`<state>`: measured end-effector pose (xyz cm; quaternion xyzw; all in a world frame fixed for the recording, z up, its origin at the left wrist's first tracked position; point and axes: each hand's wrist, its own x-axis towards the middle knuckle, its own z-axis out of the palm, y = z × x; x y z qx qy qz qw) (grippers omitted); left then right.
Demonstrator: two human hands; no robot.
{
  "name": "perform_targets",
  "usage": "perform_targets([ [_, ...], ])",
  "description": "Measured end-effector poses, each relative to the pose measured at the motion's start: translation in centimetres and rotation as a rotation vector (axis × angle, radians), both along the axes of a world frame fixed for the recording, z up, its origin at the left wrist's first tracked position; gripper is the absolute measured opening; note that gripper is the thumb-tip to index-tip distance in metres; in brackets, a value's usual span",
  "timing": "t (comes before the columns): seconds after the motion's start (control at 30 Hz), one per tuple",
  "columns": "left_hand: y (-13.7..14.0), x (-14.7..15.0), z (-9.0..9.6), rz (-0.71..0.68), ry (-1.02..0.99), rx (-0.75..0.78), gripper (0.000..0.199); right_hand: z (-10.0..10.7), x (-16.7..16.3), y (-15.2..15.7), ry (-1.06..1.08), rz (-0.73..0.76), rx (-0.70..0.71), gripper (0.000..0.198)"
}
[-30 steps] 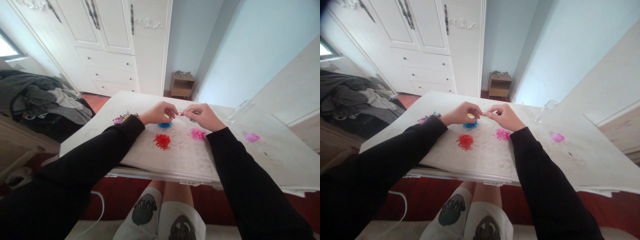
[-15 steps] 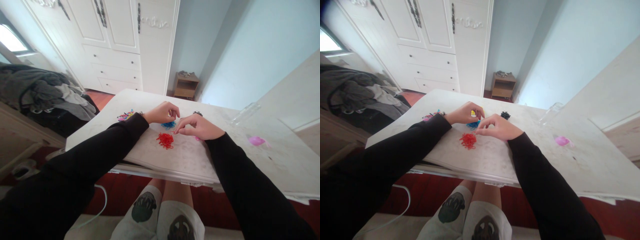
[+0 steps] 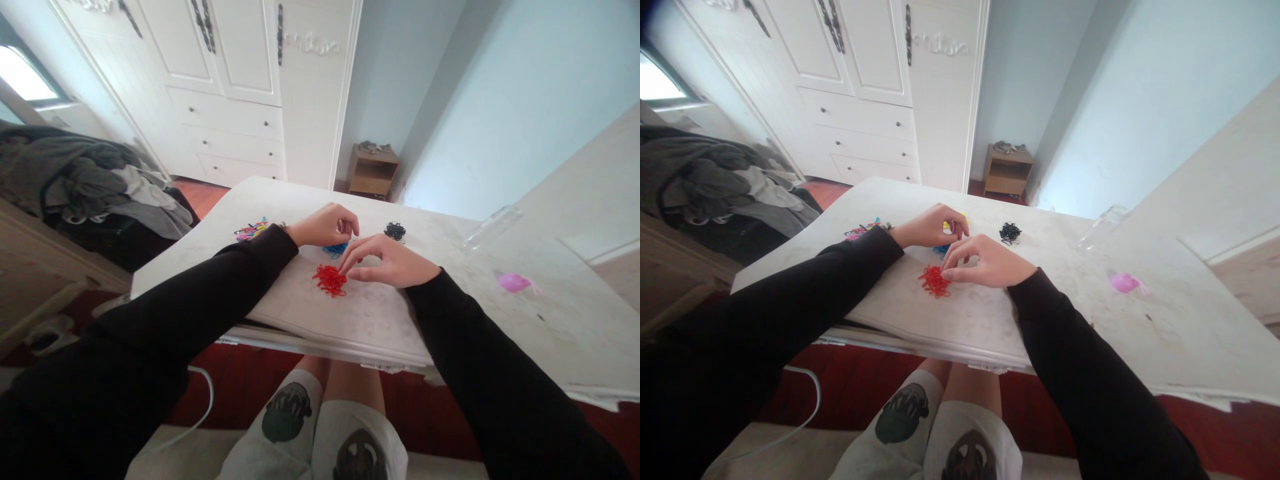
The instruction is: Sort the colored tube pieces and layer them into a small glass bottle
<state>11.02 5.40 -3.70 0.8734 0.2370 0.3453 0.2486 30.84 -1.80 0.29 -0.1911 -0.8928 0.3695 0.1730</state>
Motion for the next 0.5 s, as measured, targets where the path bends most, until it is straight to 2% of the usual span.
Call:
perform_targets([
  [0.5,0.14,-0.08,-0.22,0.001,0.051,0.058,0.028,-0.26,0.17,0.04,-0.027,-0.074,0.007,0.019],
])
